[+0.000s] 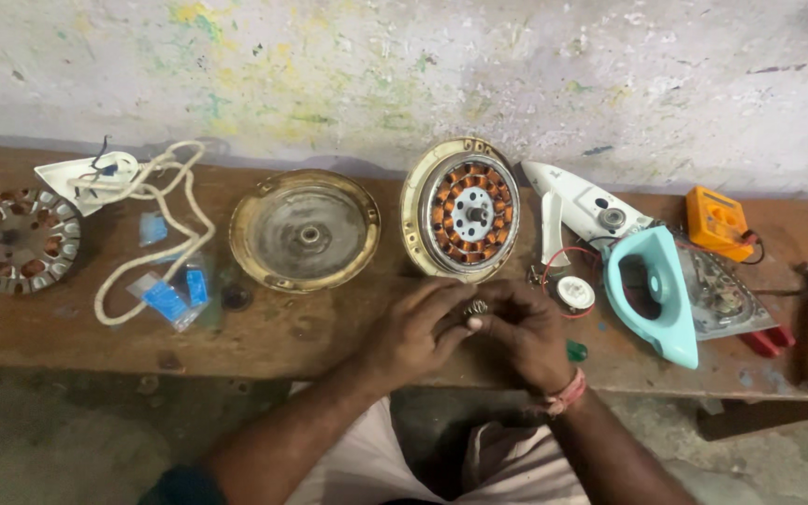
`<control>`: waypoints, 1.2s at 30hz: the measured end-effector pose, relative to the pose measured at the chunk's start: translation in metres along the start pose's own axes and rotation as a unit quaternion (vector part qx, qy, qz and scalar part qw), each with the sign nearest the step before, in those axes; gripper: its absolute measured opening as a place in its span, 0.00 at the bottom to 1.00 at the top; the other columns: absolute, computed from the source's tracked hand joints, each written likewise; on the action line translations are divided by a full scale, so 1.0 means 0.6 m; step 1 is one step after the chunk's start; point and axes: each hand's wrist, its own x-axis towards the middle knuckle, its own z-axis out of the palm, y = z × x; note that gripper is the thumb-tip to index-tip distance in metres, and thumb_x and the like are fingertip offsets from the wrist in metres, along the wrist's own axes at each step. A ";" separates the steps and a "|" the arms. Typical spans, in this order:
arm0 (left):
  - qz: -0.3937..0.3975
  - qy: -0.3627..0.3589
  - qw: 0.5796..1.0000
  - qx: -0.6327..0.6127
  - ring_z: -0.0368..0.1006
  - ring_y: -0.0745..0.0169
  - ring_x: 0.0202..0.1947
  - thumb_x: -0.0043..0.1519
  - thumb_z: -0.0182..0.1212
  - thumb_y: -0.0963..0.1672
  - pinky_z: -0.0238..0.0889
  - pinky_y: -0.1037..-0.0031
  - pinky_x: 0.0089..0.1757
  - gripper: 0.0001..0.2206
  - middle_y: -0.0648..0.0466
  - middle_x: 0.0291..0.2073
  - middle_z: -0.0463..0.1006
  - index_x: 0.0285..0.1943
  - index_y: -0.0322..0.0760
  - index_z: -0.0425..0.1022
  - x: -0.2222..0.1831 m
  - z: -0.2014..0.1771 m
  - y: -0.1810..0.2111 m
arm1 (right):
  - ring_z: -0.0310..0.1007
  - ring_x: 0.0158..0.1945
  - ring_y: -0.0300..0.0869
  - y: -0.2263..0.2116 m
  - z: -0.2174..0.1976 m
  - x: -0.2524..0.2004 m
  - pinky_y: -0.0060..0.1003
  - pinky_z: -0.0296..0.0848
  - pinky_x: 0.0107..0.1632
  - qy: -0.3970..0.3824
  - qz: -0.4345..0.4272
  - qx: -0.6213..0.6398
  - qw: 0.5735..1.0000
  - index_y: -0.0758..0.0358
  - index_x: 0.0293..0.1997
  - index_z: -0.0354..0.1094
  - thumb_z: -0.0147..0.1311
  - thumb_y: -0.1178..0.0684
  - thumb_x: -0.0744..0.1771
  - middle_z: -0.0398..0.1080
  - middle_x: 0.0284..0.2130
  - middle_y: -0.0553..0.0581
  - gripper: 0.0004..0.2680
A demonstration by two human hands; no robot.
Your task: The person disassembles and reassembles parts of a ceiling fan and an electric iron. They handle the fan's motor housing, rotor, and washers, then move to the iron, removing and replacing screws on its soleplate.
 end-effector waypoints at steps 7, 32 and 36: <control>0.014 -0.007 1.000 0.021 0.81 0.49 0.49 0.61 0.65 0.38 0.76 0.67 0.47 0.15 0.46 0.50 0.80 0.57 0.34 0.75 -0.015 0.009 -0.023 | 0.76 0.45 0.38 0.027 -0.012 -0.008 0.34 0.76 0.48 -0.001 -0.017 -0.034 0.999 0.71 0.49 0.72 0.63 0.65 0.64 0.77 0.42 0.56 0.10; -0.109 -0.066 0.985 -0.115 0.80 0.65 0.38 0.62 0.67 0.39 0.75 0.76 0.38 0.09 0.49 0.38 0.83 0.49 0.29 0.77 -0.016 0.003 -0.043 | 0.76 0.35 0.36 -0.024 0.037 -0.039 0.30 0.74 0.39 0.054 -0.092 -0.245 0.963 0.69 0.43 0.73 0.60 0.64 0.65 0.77 0.33 0.56 0.05; -0.126 -0.059 0.973 -0.186 0.80 0.67 0.41 0.61 0.69 0.40 0.76 0.77 0.42 0.10 0.49 0.41 0.82 0.48 0.29 0.76 -0.027 0.011 -0.053 | 0.78 0.36 0.38 -0.030 0.040 -0.038 0.31 0.74 0.40 0.048 -0.161 -0.264 0.950 0.68 0.42 0.73 0.58 0.64 0.66 0.78 0.35 0.57 0.03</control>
